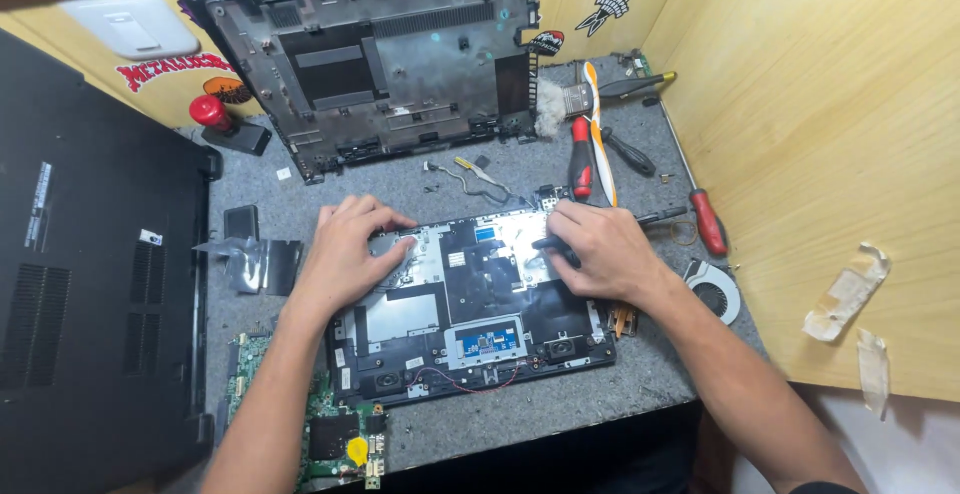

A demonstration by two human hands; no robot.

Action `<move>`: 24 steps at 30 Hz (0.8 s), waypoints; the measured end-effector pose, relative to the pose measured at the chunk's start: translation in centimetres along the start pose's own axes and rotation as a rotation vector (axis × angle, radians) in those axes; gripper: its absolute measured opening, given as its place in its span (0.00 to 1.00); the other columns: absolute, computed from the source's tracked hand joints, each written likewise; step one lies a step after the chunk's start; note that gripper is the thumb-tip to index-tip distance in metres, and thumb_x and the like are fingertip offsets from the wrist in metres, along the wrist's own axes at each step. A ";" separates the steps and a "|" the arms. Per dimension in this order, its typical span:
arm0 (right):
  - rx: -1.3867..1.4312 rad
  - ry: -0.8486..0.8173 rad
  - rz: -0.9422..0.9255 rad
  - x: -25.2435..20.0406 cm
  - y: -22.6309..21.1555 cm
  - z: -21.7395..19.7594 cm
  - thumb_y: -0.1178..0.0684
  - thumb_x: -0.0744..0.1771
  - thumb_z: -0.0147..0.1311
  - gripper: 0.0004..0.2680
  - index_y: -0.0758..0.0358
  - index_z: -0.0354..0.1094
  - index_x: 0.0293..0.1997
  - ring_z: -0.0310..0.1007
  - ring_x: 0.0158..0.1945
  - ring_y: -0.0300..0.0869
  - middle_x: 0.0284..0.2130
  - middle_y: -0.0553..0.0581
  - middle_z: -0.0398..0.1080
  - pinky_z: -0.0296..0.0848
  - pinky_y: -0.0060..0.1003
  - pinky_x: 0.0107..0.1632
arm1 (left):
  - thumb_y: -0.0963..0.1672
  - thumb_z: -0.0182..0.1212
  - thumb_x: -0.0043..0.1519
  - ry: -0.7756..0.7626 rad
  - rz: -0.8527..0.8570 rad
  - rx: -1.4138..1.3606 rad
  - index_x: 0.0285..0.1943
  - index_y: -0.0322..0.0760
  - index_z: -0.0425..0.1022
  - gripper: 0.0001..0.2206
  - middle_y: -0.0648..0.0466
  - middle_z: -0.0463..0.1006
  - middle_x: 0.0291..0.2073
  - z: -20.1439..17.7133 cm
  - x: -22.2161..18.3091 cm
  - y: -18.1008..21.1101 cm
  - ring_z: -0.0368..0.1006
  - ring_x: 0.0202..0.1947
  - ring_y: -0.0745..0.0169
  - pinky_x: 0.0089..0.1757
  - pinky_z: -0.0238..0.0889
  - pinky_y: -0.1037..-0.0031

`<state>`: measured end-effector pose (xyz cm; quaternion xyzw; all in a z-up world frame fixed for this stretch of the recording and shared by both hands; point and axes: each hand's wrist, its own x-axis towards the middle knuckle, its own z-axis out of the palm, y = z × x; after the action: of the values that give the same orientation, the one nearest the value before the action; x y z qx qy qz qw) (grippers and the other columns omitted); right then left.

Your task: Cleaning and reassembling internal components of a laptop, including the motherboard and cooling area.

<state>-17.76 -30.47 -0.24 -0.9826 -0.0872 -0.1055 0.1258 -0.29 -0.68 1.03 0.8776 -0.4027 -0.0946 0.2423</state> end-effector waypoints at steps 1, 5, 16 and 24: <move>-0.003 0.004 0.001 -0.2 0.2 0.4 0.51 0.63 0.58 0.04 0.55 0.67 0.34 0.73 0.27 0.45 0.24 0.50 0.66 0.72 0.39 0.28 | 0.50 0.66 0.59 0.002 0.004 0.002 0.48 0.54 0.83 0.10 0.59 0.76 0.34 0.1 0.1 0.0 0.72 0.44 0.59 0.56 0.57 0.63; -0.040 -0.009 -0.023 -0.5 0.6 1.6 0.53 0.63 0.55 0.03 0.55 0.67 0.36 0.72 0.29 0.44 0.26 0.49 0.65 0.73 0.37 0.30 | 0.50 0.65 0.60 -0.027 -0.005 0.004 0.49 0.55 0.83 0.11 0.61 0.75 0.34 -0.2 0.1 -0.1 0.72 0.44 0.61 0.56 0.56 0.64; -0.073 0.139 0.010 -0.4 1.2 3.6 0.52 0.62 0.62 0.06 0.54 0.66 0.33 0.74 0.32 0.44 0.25 0.48 0.66 0.73 0.37 0.31 | 0.49 0.64 0.60 -0.032 -0.021 0.002 0.51 0.54 0.83 0.11 0.58 0.76 0.34 -0.5 -0.3 0.5 0.72 0.46 0.59 0.57 0.56 0.62; -0.082 0.120 0.055 -0.8 2.2 5.1 0.54 0.62 0.60 0.04 0.51 0.67 0.32 0.73 0.32 0.39 0.27 0.44 0.66 0.72 0.33 0.32 | 0.49 0.64 0.61 0.009 -0.038 -0.006 0.49 0.52 0.84 0.10 0.57 0.76 0.33 -0.3 -0.2 0.9 0.72 0.44 0.57 0.55 0.57 0.62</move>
<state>-17.17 -31.29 -5.74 -0.9808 -0.0483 -0.1643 0.0932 -0.92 -0.94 1.71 0.8849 -0.3844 -0.0965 0.2449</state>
